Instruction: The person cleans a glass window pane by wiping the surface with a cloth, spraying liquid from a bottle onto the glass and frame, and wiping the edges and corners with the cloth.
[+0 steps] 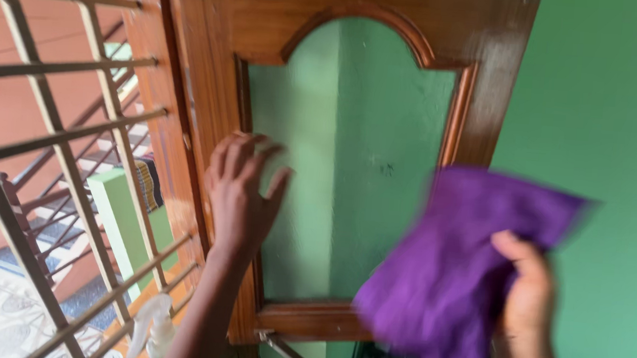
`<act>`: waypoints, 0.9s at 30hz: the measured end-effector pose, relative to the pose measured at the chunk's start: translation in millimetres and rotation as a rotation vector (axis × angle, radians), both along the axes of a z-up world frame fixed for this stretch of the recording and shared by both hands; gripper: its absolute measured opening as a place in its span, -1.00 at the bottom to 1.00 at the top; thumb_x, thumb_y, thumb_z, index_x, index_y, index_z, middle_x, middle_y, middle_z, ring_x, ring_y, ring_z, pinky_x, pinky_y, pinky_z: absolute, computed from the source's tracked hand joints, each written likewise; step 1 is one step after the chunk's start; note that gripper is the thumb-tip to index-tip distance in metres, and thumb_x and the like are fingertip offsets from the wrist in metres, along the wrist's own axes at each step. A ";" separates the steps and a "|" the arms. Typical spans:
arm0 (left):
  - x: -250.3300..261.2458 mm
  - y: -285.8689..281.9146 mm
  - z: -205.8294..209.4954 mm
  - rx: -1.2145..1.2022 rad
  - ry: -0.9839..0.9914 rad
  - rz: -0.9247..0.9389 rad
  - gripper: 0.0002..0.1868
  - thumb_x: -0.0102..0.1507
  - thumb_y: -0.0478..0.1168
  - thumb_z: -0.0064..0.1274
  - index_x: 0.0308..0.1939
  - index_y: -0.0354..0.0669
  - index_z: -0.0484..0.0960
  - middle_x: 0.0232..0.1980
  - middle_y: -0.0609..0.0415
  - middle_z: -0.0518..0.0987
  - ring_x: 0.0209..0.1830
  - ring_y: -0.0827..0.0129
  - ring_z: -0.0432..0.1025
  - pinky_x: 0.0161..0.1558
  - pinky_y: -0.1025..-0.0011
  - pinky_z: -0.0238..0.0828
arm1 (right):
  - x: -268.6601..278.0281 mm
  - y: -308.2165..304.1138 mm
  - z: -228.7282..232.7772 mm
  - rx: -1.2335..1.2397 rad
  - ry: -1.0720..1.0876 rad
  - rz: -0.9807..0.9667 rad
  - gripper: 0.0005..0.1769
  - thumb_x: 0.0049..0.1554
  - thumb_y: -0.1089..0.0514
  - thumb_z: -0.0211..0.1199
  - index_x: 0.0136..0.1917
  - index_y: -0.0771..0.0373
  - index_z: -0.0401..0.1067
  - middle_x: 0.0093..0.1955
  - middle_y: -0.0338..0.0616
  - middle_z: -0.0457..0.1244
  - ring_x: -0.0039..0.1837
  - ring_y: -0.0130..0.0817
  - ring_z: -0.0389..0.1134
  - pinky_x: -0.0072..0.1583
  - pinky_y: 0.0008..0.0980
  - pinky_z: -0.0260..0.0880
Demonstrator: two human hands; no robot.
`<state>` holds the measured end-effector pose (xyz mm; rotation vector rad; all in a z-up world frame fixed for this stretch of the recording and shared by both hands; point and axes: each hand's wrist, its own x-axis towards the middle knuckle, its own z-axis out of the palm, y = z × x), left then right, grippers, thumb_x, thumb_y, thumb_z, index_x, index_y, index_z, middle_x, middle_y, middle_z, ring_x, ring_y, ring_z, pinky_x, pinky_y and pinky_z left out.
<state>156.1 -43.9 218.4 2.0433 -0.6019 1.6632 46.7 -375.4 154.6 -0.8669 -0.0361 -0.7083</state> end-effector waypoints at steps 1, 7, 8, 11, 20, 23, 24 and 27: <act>5.2 5.8 4.2 -0.033 -0.015 0.023 -0.55 0.27 -0.10 0.18 0.23 -0.04 0.54 0.37 0.00 0.44 0.51 0.00 0.18 0.44 0.02 0.09 | -6.6 2.6 19.7 -0.032 -0.126 -0.094 -0.55 0.07 0.17 0.22 0.25 0.26 0.44 0.18 -0.11 0.36 0.15 -0.28 0.43 0.23 -0.32 0.44; 43.3 23.7 8.7 -0.140 -0.029 0.099 -0.39 0.48 -0.02 -0.16 0.60 -0.07 0.20 0.64 -0.05 0.19 0.72 0.01 -0.12 0.60 -0.04 -0.32 | 43.1 45.8 91.6 -0.950 -0.751 -1.076 -0.90 0.13 0.33 0.23 -0.05 0.42 0.43 0.53 0.20 0.12 0.65 0.16 -0.07 0.65 0.22 -0.02; 48.7 22.9 4.7 -0.172 -0.043 0.039 -0.38 0.47 -0.02 -0.19 0.60 -0.09 0.20 0.65 -0.04 0.19 0.73 0.01 -0.12 0.62 -0.04 -0.35 | 62.2 54.8 99.8 -1.052 -0.675 -1.094 -0.82 0.15 0.29 0.27 0.00 0.45 0.46 0.56 0.13 0.15 0.67 0.08 -0.01 0.62 0.18 -0.02; 58.8 24.1 -9.3 -0.227 -0.108 -0.113 -0.37 0.50 0.04 -0.31 0.59 -0.17 0.18 0.65 -0.06 0.19 0.75 -0.02 -0.12 0.66 -0.07 -0.39 | 105.0 86.0 108.0 -1.308 -0.659 -1.077 -0.90 0.12 0.22 0.29 -0.18 0.31 0.48 0.67 0.08 0.05 0.76 0.15 -0.21 0.64 0.28 -0.32; 79.6 30.4 -25.2 -0.280 -0.323 -0.314 -0.13 0.48 0.37 -0.55 0.58 -0.27 0.11 0.62 -0.16 0.20 0.74 -0.21 -0.10 0.70 -0.09 -0.25 | 155.8 204.5 94.1 -1.779 -0.741 -0.741 -0.68 0.09 -0.03 0.23 0.01 0.21 0.46 0.64 -0.05 -0.01 0.68 0.22 -0.24 0.51 0.43 -0.45; 87.1 31.0 -32.7 -0.270 -0.347 -0.320 -0.10 0.46 0.40 -0.53 0.60 -0.26 0.06 0.64 -0.18 0.15 0.75 -0.24 -0.13 0.70 -0.12 -0.26 | 171.2 223.2 84.6 -1.883 -0.911 -0.776 -0.44 0.29 -0.10 0.11 0.51 0.08 0.35 0.66 -0.24 0.03 0.71 -0.04 -0.17 0.58 0.25 -0.40; 90.7 31.1 -33.8 -0.263 -0.362 -0.315 -0.10 0.47 0.40 -0.52 0.60 -0.26 0.04 0.65 -0.18 0.13 0.75 -0.25 -0.15 0.71 -0.13 -0.27 | 176.9 221.4 87.4 -1.914 -0.938 -0.809 -0.44 0.33 -0.11 0.08 0.55 0.02 0.30 0.68 -0.27 0.04 0.72 -0.12 -0.15 0.60 0.18 -0.38; 97.5 30.0 -38.1 -0.210 -0.397 -0.221 -0.14 0.46 0.37 -0.53 0.60 -0.21 0.03 0.65 -0.15 0.13 0.75 -0.16 -0.11 0.72 -0.17 -0.30 | 189.8 218.1 107.9 -2.011 -1.044 -0.944 -0.41 0.33 -0.15 0.05 0.58 -0.04 0.25 0.68 -0.33 0.03 0.71 -0.27 -0.10 0.60 0.14 -0.36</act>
